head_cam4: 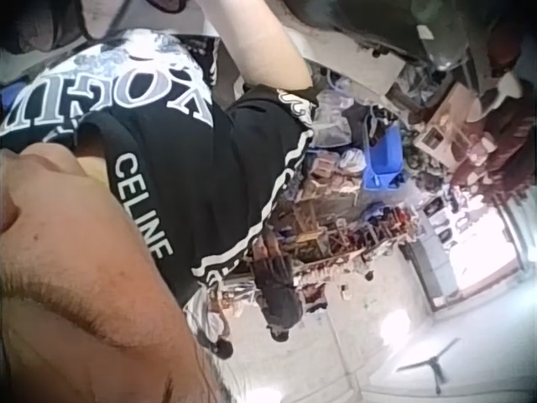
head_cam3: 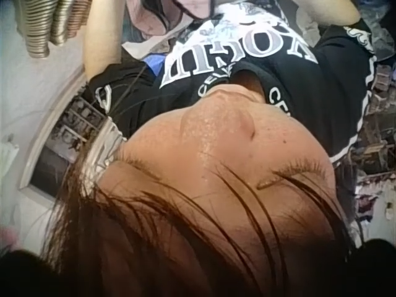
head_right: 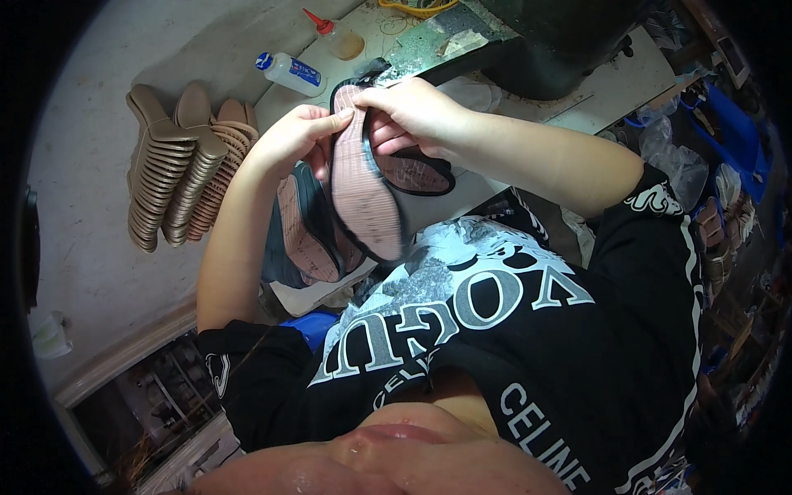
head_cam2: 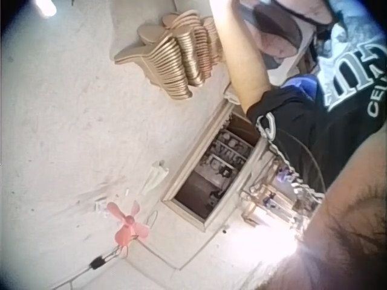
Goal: Inspect and assemble shoe insoles by aligning and stacking them.
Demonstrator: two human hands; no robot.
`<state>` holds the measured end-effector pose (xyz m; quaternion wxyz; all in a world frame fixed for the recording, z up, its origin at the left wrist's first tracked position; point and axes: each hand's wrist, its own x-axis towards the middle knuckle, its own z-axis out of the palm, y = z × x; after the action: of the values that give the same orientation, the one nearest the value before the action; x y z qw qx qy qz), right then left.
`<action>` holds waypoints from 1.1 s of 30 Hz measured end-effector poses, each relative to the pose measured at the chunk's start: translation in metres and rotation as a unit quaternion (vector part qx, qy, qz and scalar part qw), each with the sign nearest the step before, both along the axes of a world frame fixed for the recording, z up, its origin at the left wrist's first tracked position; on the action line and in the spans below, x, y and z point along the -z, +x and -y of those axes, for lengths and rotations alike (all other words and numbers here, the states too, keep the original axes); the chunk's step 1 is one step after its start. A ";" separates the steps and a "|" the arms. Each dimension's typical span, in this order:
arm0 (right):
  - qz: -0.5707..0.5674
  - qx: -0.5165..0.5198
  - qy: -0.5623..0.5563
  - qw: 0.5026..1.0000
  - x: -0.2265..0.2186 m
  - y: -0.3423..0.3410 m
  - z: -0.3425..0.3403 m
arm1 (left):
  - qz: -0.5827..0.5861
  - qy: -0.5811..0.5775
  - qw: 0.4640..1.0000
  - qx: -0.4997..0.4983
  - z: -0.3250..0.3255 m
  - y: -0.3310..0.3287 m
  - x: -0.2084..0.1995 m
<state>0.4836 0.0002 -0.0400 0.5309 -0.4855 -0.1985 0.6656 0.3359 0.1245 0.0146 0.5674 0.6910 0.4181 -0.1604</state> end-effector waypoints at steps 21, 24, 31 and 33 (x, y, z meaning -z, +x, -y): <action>0.016 0.006 0.077 0.997 0.014 0.015 0.021 | 0.110 0.026 0.980 -0.163 -0.037 0.001 0.029; 0.100 -0.084 0.139 0.982 0.021 0.004 0.016 | 0.158 -0.031 0.975 -0.153 -0.048 -0.033 0.041; 0.415 -0.141 0.154 0.885 0.080 -0.040 0.048 | -0.028 0.442 0.890 -0.110 0.019 -0.125 0.063; 0.603 -0.150 0.176 0.763 0.085 -0.047 0.046 | -0.132 0.578 0.804 0.055 0.063 -0.112 0.065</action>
<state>0.4365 -0.0458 -0.1251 0.2706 -0.6488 -0.6620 0.2599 0.2235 0.0616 -0.0501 -0.0069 0.8848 0.4657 -0.0095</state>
